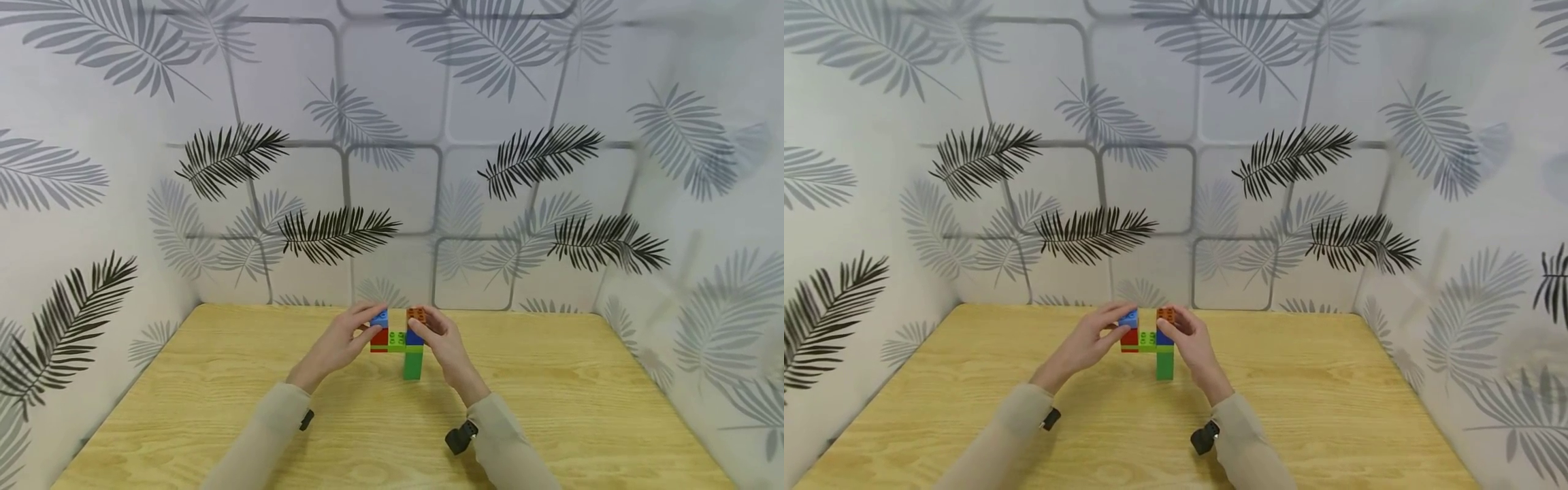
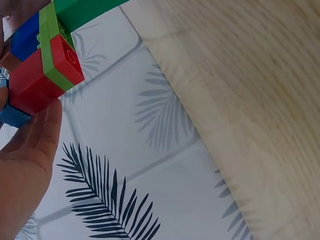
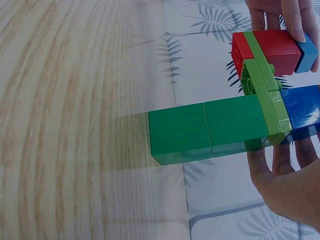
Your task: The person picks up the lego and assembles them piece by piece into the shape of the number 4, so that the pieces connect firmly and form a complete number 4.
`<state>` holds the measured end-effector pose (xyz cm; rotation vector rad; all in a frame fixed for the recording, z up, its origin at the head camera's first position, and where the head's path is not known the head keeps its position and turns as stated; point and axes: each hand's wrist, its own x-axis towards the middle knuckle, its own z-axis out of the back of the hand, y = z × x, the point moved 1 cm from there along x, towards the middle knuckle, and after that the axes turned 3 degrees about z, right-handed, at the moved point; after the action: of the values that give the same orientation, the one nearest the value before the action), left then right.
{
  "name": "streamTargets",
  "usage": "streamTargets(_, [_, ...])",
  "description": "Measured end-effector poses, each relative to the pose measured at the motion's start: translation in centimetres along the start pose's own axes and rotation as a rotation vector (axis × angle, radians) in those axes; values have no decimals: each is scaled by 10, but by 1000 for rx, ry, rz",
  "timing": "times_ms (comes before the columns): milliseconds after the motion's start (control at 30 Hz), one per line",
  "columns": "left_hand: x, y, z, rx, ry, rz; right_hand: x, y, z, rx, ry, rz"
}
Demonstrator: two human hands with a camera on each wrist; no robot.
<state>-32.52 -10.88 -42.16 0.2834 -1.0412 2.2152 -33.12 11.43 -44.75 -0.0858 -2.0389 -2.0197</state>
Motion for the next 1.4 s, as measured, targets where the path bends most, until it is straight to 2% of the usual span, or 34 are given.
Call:
streamTargets(167, [-2, 3, -1, -39, 7, 26, 1, 0, 0, 8, -1, -11])
streamTargets(400, [-3, 9, -3, 5, 15, 36, 1, -1, -1, 17, -6, -7])
streamTargets(600, [-3, 5, -1, 40, 25, 41, 2, -3, -1, 3, -13, 3])
streamTargets(800, [-3, 3, 0, 28, 25, 56, 1, -2, -1, -2, 9, 10])
streamTargets(1033, [-3, 5, -6, -35, 58, 109, -4, -7, 11, -32, 48, 21])
streamTargets(1233, [-1, 10, -7, -144, -30, 210, -3, -7, 13, -110, 102, 39])
streamTargets(1400, [2, 15, -10, -237, -54, 278, 0, -8, 14, -152, 68, 14])
